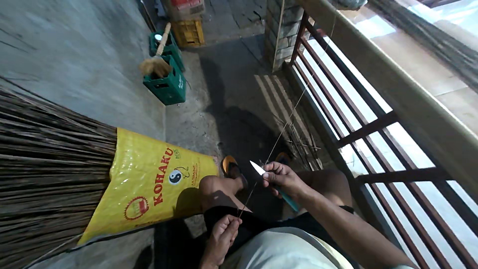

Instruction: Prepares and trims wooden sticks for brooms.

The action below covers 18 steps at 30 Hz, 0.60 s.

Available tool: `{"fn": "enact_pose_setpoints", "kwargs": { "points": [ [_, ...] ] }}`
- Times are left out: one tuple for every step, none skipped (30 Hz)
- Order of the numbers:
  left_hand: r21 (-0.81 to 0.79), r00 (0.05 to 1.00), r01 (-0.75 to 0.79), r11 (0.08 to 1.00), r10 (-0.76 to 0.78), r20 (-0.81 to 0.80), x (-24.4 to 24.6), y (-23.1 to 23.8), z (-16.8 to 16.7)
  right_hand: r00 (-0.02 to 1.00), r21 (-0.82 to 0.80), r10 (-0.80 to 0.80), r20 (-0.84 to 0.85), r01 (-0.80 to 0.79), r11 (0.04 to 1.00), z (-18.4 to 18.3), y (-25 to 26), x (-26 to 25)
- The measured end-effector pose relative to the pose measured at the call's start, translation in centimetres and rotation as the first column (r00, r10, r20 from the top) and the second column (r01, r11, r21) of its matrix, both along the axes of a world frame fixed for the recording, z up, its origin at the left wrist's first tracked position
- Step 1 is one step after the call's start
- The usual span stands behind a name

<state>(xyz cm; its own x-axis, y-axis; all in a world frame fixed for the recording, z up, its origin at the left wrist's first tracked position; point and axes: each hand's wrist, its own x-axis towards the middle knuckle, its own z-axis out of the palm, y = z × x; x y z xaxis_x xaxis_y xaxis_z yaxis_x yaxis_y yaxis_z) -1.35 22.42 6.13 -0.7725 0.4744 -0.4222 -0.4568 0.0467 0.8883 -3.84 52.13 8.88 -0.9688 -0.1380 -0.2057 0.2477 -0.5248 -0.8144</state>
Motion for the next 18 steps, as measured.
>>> {"fn": "enact_pose_setpoints", "kwargs": {
  "points": [
    [-0.012, 1.0, 0.009, 1.0, -0.009, -0.007, -0.1, 0.0, 0.0, 1.0, -0.001, -0.011, -0.001, 0.011, 1.0, 0.0, -0.2, 0.0],
    [-0.035, 1.0, 0.023, 0.999, -0.024, -0.018, -0.3, 0.1, 0.2, 1.0, 0.002, -0.019, -0.007, 0.019, 1.0, 0.0, -0.5, 0.1],
    [-0.069, 0.999, 0.036, 0.997, -0.039, -0.037, -0.5, 0.4, 0.4, 1.0, 0.017, -0.017, -0.01, 0.017, 1.0, 0.2, -0.8, 0.2],
    [-0.104, 0.997, 0.042, 0.994, -0.049, -0.067, -0.7, 0.7, 0.7, 1.0, 0.048, 0.002, -0.008, -0.001, 0.999, 0.6, -1.1, 0.4],
    [-0.113, 0.993, 0.033, 0.993, -0.045, -0.105, -0.9, 1.2, 0.9, 0.999, 0.077, 0.032, -0.004, -0.032, 0.996, 0.8, -1.6, 0.7],
    [-0.103, 0.989, 0.017, 0.995, -0.032, -0.146, -1.1, 1.8, 1.1, 0.997, 0.1, 0.072, -0.001, -0.072, 0.992, 1.0, -2.1, 1.0],
    [-0.084, 0.984, 0.001, 0.996, -0.016, -0.178, -1.3, 2.3, 1.2, 0.994, 0.099, 0.105, 0.0, -0.104, 0.99, 1.1, -2.6, 1.2],
    [-0.065, 0.981, -0.004, 0.998, -0.008, -0.196, -1.5, 2.7, 1.3, 0.993, 0.083, 0.114, -0.003, -0.114, 0.99, 1.2, -2.8, 1.3],
    [-0.041, 0.981, -0.003, 0.999, -0.005, -0.193, -1.6, 2.9, 1.4, 0.994, 0.071, 0.112, -0.01, -0.111, 0.991, 1.3, -2.6, 1.2],
    [-0.013, 0.984, 0.003, 1.0, -0.006, -0.177, -1.6, 3.1, 1.5, 0.995, 0.065, 0.098, -0.023, -0.096, 0.993, 1.4, -2.1, 0.9],
    [0.01, 0.988, 0.013, 1.0, -0.012, -0.154, -1.6, 3.0, 1.5, 0.997, 0.059, 0.07, -0.035, -0.068, 0.996, 1.4, -1.4, 0.7],
    [0.018, 0.991, 0.027, 0.999, -0.024, -0.131, -1.5, 2.7, 1.5, 0.999, 0.062, 0.035, -0.04, -0.032, 0.998, 1.3, -0.7, 0.4],
    [0.012, 0.994, 0.037, 0.999, -0.035, -0.108, -1.5, 2.5, 1.5, 0.999, 0.065, -0.006, -0.038, 0.008, 0.998, 1.2, 0.0, 0.1],
    [0.002, 0.995, 0.043, 0.999, -0.043, -0.086, -1.4, 2.2, 1.4, 0.999, 0.067, -0.043, -0.031, 0.045, 0.997, 1.1, 0.7, -0.1],
    [-0.009, 0.997, 0.043, 0.999, -0.043, -0.063, -1.3, 1.9, 1.3, 0.997, 0.068, -0.068, -0.019, 0.07, 0.995, 1.0, 1.2, -0.2],
    [-0.016, 0.999, 0.04, 0.999, -0.04, -0.037, -1.3, 1.6, 1.2, 0.997, 0.062, -0.076, -0.011, 0.077, 0.995, 0.8, 1.2, -0.2],
    [-0.022, 0.999, 0.038, 0.999, -0.038, -0.007, -1.2, 1.4, 1.1, 0.998, 0.047, -0.064, -0.014, 0.065, 0.997, 0.6, 1.1, 0.0],
    [-0.029, 0.999, 0.041, 0.999, -0.04, 0.017, -1.1, 1.2, 1.1, 0.999, 0.027, -0.037, -0.02, 0.037, 0.999, 0.5, 0.7, 0.2]
  ]
}}
